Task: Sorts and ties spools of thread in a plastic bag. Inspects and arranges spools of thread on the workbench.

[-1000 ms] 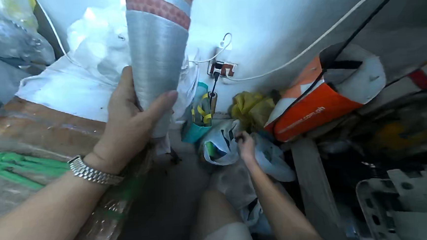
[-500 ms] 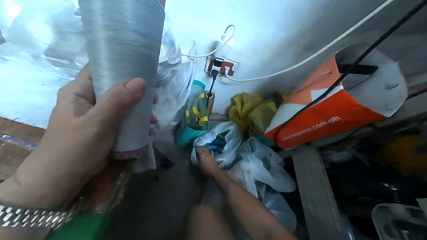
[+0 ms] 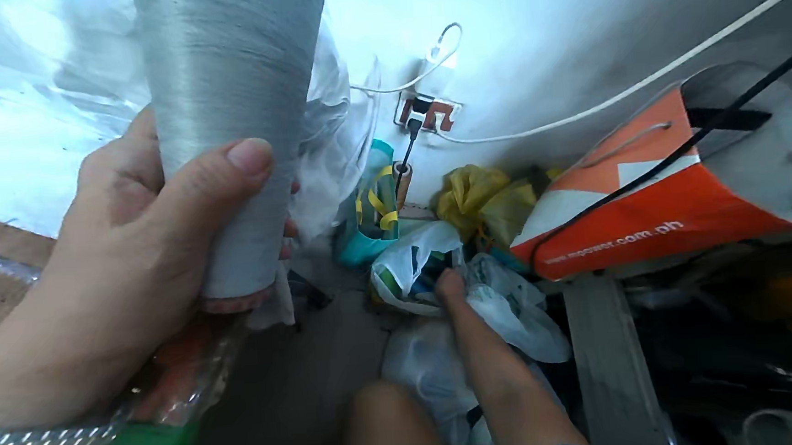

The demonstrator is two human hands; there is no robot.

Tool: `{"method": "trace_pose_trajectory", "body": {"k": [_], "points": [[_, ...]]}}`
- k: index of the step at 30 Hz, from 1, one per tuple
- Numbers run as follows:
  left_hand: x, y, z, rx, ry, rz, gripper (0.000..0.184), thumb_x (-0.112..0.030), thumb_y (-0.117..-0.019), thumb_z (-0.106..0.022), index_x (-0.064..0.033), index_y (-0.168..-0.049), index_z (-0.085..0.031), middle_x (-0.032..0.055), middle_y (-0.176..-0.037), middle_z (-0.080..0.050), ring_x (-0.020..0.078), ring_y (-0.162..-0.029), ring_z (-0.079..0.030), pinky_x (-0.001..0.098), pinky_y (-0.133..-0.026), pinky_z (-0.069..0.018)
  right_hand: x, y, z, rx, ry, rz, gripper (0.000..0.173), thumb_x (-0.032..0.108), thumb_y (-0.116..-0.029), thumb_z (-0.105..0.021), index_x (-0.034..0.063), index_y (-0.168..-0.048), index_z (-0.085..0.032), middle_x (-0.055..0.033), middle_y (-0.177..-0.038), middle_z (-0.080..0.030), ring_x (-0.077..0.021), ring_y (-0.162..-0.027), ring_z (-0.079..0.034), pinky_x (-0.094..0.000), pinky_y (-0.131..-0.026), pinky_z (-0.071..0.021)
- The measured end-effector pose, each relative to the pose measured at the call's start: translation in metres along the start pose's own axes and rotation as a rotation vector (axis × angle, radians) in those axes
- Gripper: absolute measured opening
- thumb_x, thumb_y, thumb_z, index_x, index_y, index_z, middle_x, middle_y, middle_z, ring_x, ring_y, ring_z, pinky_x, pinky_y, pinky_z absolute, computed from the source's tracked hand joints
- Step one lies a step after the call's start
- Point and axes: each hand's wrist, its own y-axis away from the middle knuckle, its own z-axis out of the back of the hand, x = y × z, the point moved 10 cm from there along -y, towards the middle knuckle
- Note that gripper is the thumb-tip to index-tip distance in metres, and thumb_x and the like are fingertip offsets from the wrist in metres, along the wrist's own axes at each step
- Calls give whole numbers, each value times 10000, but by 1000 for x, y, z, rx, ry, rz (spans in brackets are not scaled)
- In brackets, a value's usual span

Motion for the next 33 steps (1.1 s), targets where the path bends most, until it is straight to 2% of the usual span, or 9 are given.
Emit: {"method": "trace_pose_trajectory", "body": {"k": [3,6,8,10,14,21,24,29,33], "points": [[0,0,2,-4,-1,2,258,-365,-1027,-550,-184,-1208,-572,-1,-918,-718,138,-664,-715,283,-528,-629,-5,0,-1,-71,-118,-67,432,142,-1010,-592,-75,-1380,-539,-285,-1427,-546,-397,-1331,-556,-534,-1089,-469],[0,0,2,12,18,-5,251,-340,-1038,-534,-164,-1215,-562,11,-915,-717,147,-680,-723,290,-542,-637,0,9,-8,-41,-67,-67,433,143,-1014,-585,-83,-1379,-535,-289,-1412,-557,-411,-1316,-565,-539,-1071,-480],[2,-1,2,28,58,-15,272,-335,-1041,-550,-140,-1231,-559,40,-944,-711,175,-699,-724,315,-558,-643,2,14,-12,11,-55,-39,482,190,-991,-650,-92,-1366,-539,-296,-1395,-566,-418,-1308,-567,-553,-1072,-471],[2,-2,4,19,61,-13,265,-322,-1039,-545,-129,-1219,-560,50,-939,-712,183,-691,-725,322,-553,-644,1,12,-17,33,-49,-43,482,220,-1012,-616,-104,-1361,-540,-295,-1384,-576,-413,-1311,-567,-547,-1078,-468],[3,-3,3,29,62,-17,259,-313,-1040,-547,-130,-1222,-565,44,-935,-713,174,-690,-723,317,-556,-644,-6,7,-25,76,-94,-99,531,218,-1047,-541,-98,-1459,-429,-289,-1444,-533,-398,-1355,-537,-522,-1105,-455],[4,-3,4,34,66,-18,256,-320,-1041,-549,-131,-1213,-562,44,-935,-708,174,-687,-722,312,-546,-641,-5,13,-26,128,-95,-120,456,265,-1033,-573,-80,-1331,-586,-273,-1416,-565,-396,-1354,-533,-546,-1099,-448],[8,-3,6,47,104,-28,263,-316,-1047,-558,-123,-1226,-567,55,-951,-708,189,-703,-725,330,-559,-645,-7,6,-39,188,-136,-101,556,333,-1047,-549,-64,-1434,-503,-283,-1468,-516,-406,-1395,-489,-554,-1138,-410],[4,-3,4,35,80,-32,247,-304,-1045,-543,-116,-1201,-568,42,-914,-702,175,-691,-719,320,-556,-644,-18,-14,-45,184,-287,-121,663,473,-980,-663,-83,-1335,-595,-297,-1436,-538,-409,-1380,-500,-567,-1138,-401],[1,-3,1,43,90,-46,222,-263,-1055,-523,-107,-1207,-563,51,-920,-705,176,-670,-715,304,-535,-637,-21,-22,-59,207,-350,-122,653,438,-998,-648,-102,-1355,-562,-310,-1436,-529,-418,-1371,-501,-579,-1134,-395]]}}
